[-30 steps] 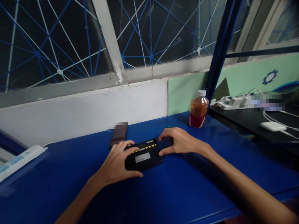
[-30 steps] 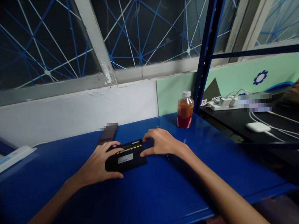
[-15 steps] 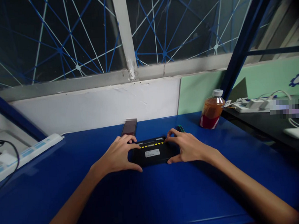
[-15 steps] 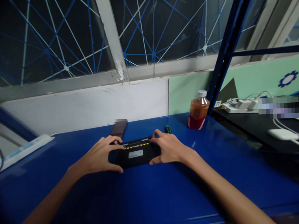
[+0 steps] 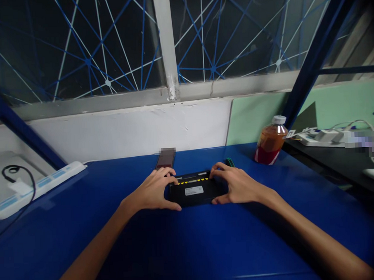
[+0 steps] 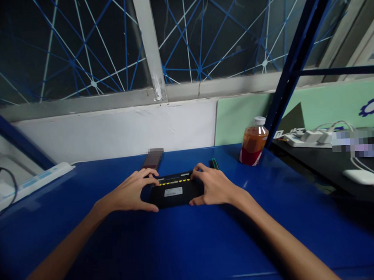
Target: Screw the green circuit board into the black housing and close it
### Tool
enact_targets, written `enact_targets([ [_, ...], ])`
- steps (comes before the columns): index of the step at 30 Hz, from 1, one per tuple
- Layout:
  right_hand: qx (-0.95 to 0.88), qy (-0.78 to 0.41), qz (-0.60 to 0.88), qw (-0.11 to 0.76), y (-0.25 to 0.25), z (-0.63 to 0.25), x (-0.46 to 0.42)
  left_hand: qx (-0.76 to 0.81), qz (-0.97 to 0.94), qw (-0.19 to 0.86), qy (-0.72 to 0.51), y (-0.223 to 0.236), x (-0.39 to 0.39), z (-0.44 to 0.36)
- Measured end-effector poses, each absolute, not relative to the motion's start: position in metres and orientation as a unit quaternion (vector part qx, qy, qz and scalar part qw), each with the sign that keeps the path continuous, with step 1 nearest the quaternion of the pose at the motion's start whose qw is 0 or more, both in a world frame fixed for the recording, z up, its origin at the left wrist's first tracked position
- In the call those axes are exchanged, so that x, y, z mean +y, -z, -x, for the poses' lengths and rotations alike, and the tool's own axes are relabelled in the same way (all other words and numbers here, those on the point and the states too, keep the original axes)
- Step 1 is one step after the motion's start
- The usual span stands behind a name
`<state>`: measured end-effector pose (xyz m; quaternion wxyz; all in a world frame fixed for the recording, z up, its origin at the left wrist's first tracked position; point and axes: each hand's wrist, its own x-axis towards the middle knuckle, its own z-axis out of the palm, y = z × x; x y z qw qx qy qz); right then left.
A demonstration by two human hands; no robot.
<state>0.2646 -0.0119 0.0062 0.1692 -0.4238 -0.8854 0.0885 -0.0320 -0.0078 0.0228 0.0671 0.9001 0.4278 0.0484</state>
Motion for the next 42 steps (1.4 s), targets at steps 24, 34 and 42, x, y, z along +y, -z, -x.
enact_targets([
  [24, -0.877, -0.104, 0.43, 0.19, -0.0077, -0.2646, -0.0083, 0.443, -0.89, 0.094, -0.055, -0.0274, -0.0061, 0.0356],
  [34, -0.878, -0.113, 0.43, 0.18, -0.0049, -0.265, -0.0095, 0.441, -0.89, 0.105, -0.054, -0.0261, -0.0057, 0.0351],
  [42, -0.873, -0.131, 0.422, 0.206, -0.0096, -0.2671, -0.0089, 0.439, -0.891, 0.101, -0.064, -0.0252, -0.0059, 0.0339],
])
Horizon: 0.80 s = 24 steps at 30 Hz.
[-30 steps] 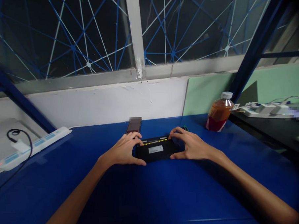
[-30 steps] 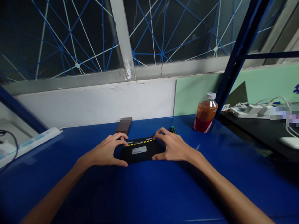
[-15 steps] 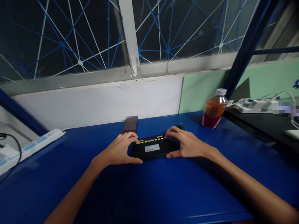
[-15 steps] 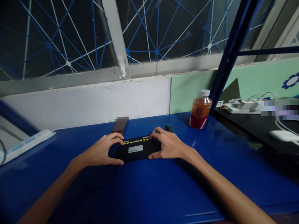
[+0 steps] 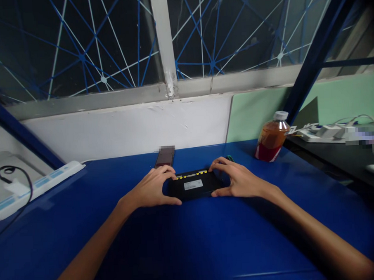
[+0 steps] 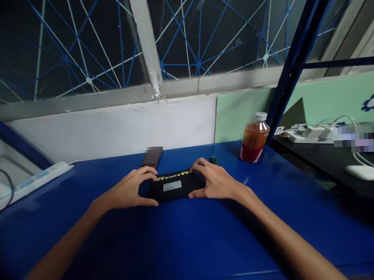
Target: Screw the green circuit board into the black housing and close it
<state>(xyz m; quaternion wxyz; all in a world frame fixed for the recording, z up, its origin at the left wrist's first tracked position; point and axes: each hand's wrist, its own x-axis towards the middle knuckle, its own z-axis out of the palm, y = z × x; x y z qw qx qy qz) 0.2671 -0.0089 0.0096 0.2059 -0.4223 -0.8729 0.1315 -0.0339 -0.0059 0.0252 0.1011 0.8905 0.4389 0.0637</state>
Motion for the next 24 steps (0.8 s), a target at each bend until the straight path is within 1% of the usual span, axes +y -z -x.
enact_targets([
  [9, -0.876, -0.129, 0.425, 0.188, -0.0073, -0.2669, -0.0069, 0.443, -0.889, 0.099, -0.053, -0.0217, -0.0063, 0.0329],
  [24, -0.875, -0.133, 0.42, 0.2, -0.0063, -0.267, -0.0071, 0.44, -0.889, 0.119, -0.05, -0.0248, -0.0061, 0.0336],
])
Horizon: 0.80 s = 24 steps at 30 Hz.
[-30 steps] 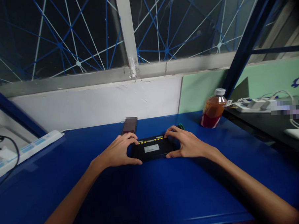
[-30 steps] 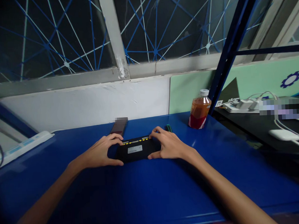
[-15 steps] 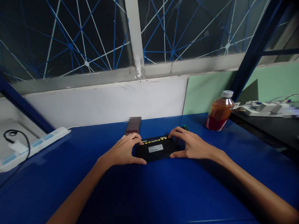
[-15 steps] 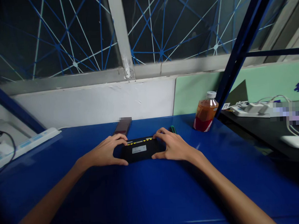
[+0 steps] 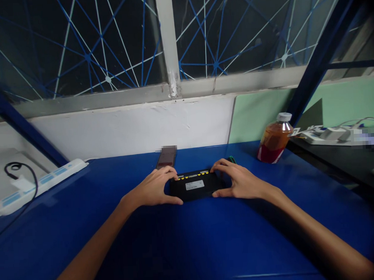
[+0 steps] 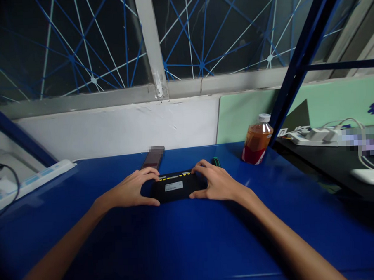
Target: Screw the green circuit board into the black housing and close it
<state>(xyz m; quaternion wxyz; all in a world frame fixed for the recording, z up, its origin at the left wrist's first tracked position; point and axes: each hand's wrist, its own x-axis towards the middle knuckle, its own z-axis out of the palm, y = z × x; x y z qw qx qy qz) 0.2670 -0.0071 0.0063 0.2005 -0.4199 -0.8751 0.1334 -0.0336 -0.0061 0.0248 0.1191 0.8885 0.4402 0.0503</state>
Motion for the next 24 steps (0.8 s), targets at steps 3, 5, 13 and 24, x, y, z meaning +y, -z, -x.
enact_targets([
  [3, -0.876, -0.134, 0.419, 0.198, -0.006, -0.2665, -0.0074, 0.44, -0.888, 0.124, -0.05, -0.0253, -0.0059, 0.0336],
  [5, -0.877, -0.135, 0.419, 0.194, -0.0064, -0.2662, -0.0076, 0.438, -0.889, 0.127, -0.048, -0.0255, -0.0054, 0.034],
  [13, -0.874, -0.154, 0.419, 0.193, -0.0059, -0.2661, -0.0073, 0.429, -0.892, 0.137, -0.04, -0.0277, -0.0051, 0.0367],
  [24, -0.874, -0.156, 0.421, 0.188, -0.0034, -0.2671, -0.0069, 0.416, -0.9, 0.131, -0.022, -0.0295, -0.0067, 0.0356],
])
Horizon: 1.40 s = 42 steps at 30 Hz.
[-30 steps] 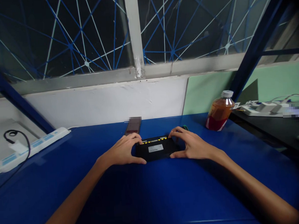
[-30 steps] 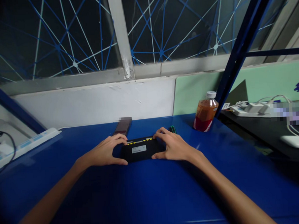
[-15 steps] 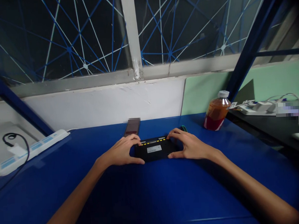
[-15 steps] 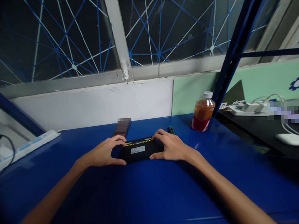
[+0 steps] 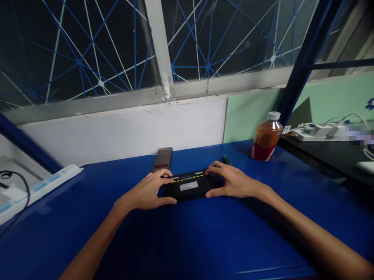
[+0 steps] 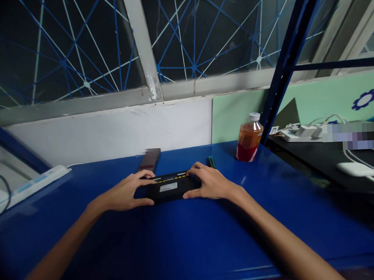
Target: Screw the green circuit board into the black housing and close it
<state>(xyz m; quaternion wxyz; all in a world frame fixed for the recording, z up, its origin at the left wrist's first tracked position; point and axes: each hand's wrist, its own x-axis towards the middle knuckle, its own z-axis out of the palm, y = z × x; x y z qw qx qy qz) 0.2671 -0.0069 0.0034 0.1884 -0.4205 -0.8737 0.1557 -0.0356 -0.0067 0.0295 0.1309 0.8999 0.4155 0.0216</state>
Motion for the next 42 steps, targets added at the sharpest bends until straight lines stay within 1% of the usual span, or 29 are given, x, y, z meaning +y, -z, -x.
enact_targets([
  [5, -0.873, -0.144, 0.426, 0.187, -0.004, -0.265, -0.008, 0.429, -0.896, 0.109, -0.019, -0.026, -0.008, 0.035],
  [11, -0.871, -0.139, 0.437, 0.173, -0.006, -0.268, -0.008, 0.425, -0.899, 0.106, -0.02, -0.024, -0.005, 0.036],
  [16, -0.875, -0.157, 0.426, 0.17, -0.007, -0.273, -0.006, 0.43, -0.896, 0.11, -0.007, -0.023, -0.002, 0.037],
  [26, -0.874, -0.152, 0.412, 0.206, -0.004, -0.265, -0.009, 0.441, -0.886, 0.14, -0.02, -0.019, 0.005, 0.05],
  [42, -0.877, -0.139, 0.411, 0.204, -0.008, -0.262, -0.012, 0.427, -0.889, 0.157, -0.04, -0.025, 0.006, 0.051],
])
